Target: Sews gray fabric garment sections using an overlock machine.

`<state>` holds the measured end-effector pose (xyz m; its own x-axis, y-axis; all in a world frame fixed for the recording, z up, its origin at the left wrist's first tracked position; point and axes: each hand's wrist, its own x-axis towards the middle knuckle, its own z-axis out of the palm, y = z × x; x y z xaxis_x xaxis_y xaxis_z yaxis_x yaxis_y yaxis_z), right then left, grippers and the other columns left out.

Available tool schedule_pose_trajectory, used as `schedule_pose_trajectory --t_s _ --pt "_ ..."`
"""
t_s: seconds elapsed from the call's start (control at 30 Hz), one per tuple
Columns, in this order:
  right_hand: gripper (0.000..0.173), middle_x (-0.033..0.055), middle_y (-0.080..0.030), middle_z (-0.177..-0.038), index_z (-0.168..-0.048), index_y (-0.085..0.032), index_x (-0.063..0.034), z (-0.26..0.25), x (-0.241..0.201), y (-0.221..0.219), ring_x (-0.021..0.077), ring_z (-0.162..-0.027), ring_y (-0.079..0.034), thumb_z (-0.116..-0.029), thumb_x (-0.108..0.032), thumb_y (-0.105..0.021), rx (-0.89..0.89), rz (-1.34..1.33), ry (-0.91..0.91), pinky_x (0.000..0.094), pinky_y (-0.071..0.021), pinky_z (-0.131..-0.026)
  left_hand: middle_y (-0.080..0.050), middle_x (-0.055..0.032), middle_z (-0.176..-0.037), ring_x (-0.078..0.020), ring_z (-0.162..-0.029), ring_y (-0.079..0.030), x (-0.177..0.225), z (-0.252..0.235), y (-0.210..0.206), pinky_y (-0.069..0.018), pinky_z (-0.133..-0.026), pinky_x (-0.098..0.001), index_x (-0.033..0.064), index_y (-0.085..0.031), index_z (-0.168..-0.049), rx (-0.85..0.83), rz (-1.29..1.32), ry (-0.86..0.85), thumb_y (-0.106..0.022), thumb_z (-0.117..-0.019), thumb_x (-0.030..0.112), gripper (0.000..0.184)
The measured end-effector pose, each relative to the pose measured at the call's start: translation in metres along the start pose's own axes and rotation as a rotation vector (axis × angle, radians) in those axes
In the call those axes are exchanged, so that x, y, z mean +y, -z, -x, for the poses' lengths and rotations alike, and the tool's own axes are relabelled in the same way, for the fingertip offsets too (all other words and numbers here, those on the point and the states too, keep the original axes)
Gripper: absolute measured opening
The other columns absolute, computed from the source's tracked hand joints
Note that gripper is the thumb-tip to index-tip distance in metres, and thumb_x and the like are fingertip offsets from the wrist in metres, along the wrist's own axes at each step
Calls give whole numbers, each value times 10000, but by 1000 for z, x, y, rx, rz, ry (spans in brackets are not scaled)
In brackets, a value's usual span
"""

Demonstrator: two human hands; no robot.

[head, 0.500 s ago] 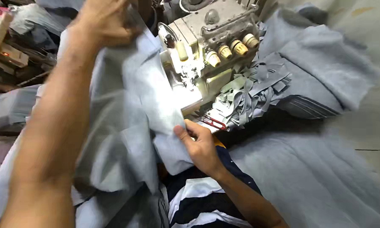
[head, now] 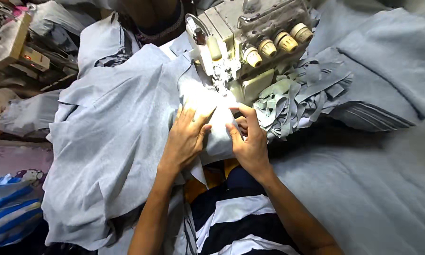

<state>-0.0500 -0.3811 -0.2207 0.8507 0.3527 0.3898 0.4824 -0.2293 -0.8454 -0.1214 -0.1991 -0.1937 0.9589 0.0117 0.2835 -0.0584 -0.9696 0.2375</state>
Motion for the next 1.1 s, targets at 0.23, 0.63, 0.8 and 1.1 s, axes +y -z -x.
schedule_pose_trajectory --t_s 0.23,0.63,0.8,1.1 --pt "366 38 -761 -1059 -1346 -682 -141 -9 4 1 110 -792 -692 -1044 -97 -479 -70 23 74 328 -567 -700 -415 -113 -1615 -281 -1549 -279 -6 -6 -1 -134 -1263 -600 87 -482 -1530 12 -35 26 -217 -1092 465 636" --pt "389 20 -724 -936 -1370 -642 -63 -16 21 3 32 -707 -615 -1031 -118 -458 -54 -236 -20 217 -529 -641 -473 -118 -1564 -290 -1512 -337 -4 -34 0 -144 -1267 -546 96 -489 -1527 15 -18 2 -249 -1084 497 644" --pt "402 -4 -675 -840 -1387 -628 -78 -22 25 3 43 -616 -552 -1029 -125 -453 -58 -235 -21 225 -487 -560 -415 -76 -1612 -218 -1539 -286 -12 -34 9 -161 -1285 -452 66 -437 -1545 30 164 -36 -265 -1102 434 601" --pt "379 -16 -662 -806 -1397 -571 -114 -17 28 12 54 -618 -572 -1021 -100 -518 -130 -351 -31 213 -489 -557 -680 -100 -1188 -207 -1145 -635 -52 -15 77 -534 -992 -385 24 -682 -1161 -124 340 -275 -440 -917 -53 352"
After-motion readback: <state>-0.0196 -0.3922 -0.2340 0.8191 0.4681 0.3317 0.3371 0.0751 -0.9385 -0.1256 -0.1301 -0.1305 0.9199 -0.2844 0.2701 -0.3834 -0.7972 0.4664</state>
